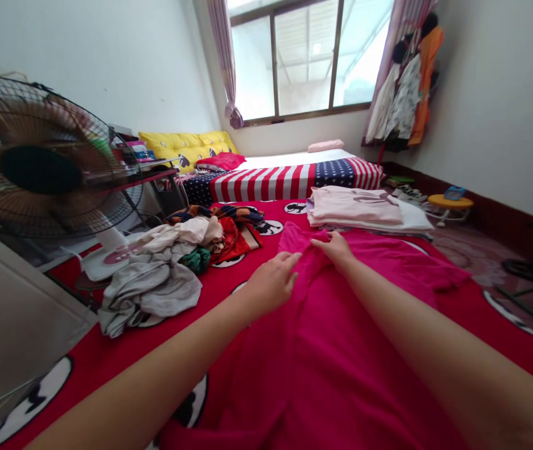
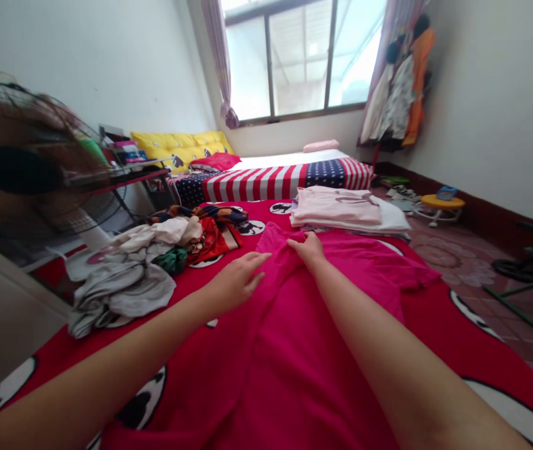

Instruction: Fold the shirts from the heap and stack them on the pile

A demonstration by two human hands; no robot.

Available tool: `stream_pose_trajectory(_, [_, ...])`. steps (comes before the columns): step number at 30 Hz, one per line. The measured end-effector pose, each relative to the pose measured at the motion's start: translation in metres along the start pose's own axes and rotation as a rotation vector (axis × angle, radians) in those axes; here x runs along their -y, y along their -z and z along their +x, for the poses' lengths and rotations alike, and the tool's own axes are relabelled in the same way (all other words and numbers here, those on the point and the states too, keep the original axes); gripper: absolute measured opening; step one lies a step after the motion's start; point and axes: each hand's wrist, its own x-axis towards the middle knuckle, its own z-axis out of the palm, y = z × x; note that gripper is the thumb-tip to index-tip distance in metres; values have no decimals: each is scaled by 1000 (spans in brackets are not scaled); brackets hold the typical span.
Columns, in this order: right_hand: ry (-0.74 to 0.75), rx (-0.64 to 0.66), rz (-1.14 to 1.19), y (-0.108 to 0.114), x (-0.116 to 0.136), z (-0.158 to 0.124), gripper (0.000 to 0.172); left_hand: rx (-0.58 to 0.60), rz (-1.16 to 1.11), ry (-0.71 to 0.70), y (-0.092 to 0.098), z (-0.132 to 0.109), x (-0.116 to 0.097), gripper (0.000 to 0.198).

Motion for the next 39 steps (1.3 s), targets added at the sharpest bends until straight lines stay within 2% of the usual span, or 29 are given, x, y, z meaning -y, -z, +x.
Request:
stream_pose_trajectory(3, [1,-34,-52,5,-4,-3,37,16,64,59,-46,15,22,66])
stream_pose_trajectory(6, [38,-86,-178,13,0,0,37,22,126,67,-70,9,27,65])
stream_pose_trajectory(10, [260,-175,-473,8,28,14,30,17,150,68,-72,3,24,62])
stream_pose_trajectory(13, [354,-57,-518,-15,54,23,28,15,136,72,-71,4,24,63])
stream_pose_trajectory(15, [422,34,-567,-35,61,25,29,9,123,78,-72,5,25,63])
stream_pose_trajectory(17, [484,129,-665,-54,57,25,32,-1,106,81,-74,4,25,62])
stream_pose_trajectory(19, [485,226,-759,-68,46,27,38,-9,91,82,-75,4,25,61])
stream_pose_trajectory(23, [434,339,-841,-77,33,39,46,3,70,86,-73,3,24,58])
stream_pose_trajectory(25, [432,380,-869,-71,38,40,45,8,61,96,-72,4,24,58])
stream_pose_trajectory(27, [463,362,-890,-58,44,32,47,0,54,99,-73,4,24,57])
stream_pose_trajectory(29, [590,334,-856,-38,43,17,48,-18,51,95,-75,4,25,57])
stream_pose_trajectory(31, [703,381,-796,-14,32,2,49,-33,53,86,-76,4,25,57])
stream_pose_trajectory(32, [681,439,-798,-1,25,-4,49,-39,56,82,-76,4,26,57])
stream_pose_trajectory(34, [488,503,-882,21,13,-12,53,-43,66,79,-76,4,26,57])
stream_pose_trajectory(36, [309,492,-969,37,10,-17,58,-40,78,81,-76,4,26,56])
stream_pose_trajectory(37, [279,452,-981,42,11,-21,60,-39,84,82,-76,4,27,56])
stream_pose_trajectory(39, [346,352,-944,49,14,-34,60,-42,94,76,-76,5,27,55])
